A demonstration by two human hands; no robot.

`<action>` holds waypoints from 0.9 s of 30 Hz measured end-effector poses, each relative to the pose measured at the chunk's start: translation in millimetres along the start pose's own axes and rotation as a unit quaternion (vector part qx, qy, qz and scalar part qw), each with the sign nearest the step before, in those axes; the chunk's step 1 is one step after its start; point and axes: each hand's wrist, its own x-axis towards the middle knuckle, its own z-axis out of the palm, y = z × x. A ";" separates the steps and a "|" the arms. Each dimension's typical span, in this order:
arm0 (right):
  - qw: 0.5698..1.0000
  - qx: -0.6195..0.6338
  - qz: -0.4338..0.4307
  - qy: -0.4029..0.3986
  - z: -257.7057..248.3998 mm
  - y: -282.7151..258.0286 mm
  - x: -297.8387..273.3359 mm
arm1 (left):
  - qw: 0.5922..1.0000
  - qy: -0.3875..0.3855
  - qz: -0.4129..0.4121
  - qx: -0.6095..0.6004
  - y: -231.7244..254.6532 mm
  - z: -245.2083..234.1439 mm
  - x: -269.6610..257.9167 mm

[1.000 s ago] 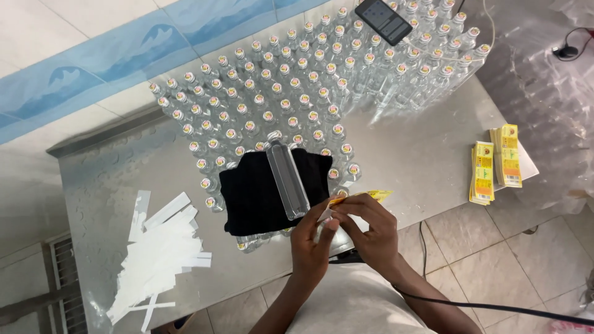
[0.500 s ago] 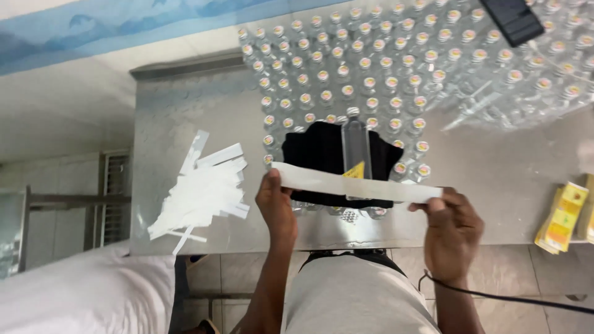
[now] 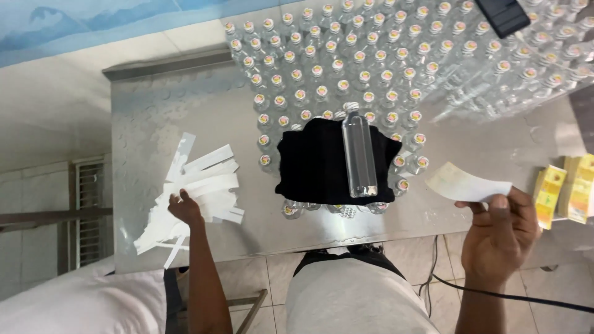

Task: Manually applying adhesive labels to plastic water bottles at a production workstation.

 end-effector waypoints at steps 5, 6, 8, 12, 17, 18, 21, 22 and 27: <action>0.999 0.023 -0.018 -0.033 22.5 2.9 -6.8 | 0.985 -0.081 0.015 -0.148 182.9 -56.8 -117.8; 0.998 0.014 -0.031 -0.053 28.8 2.9 -9.3 | 0.953 -0.157 0.002 -0.261 247.3 -99.7 -165.2; 0.987 -0.017 -0.094 -0.127 49.9 -9.1 -13.2 | 0.892 -0.318 -0.016 -0.320 299.7 -124.9 -237.0; 0.887 -0.102 -0.266 -0.364 81.2 -36.4 -17.0 | 0.604 -0.612 -0.123 -0.496 350.2 -139.5 -334.9; 0.782 -0.217 -0.322 -0.487 65.1 -31.5 -9.2 | 0.588 -0.607 -0.207 -0.493 371.8 -143.6 -351.4; 0.767 -0.240 -0.320 -0.502 59.3 -29.6 -6.7 | 0.614 -0.576 -0.241 -0.483 374.4 -142.3 -351.6; 0.836 -0.218 -0.267 -0.427 51.7 -27.6 1.0 | 0.639 -0.550 -0.278 -0.460 357.7 -126.3 -353.1; 0.838 -0.219 -0.263 -0.426 46.8 -24.2 3.1 | 0.640 -0.551 -0.280 -0.457 363.1 -128.9 -355.5; 0.951 -0.065 0.102 -0.283 14.8 30.5 17.7 | 0.696 -0.498 -0.224 -0.466 387.0 -131.2 -367.4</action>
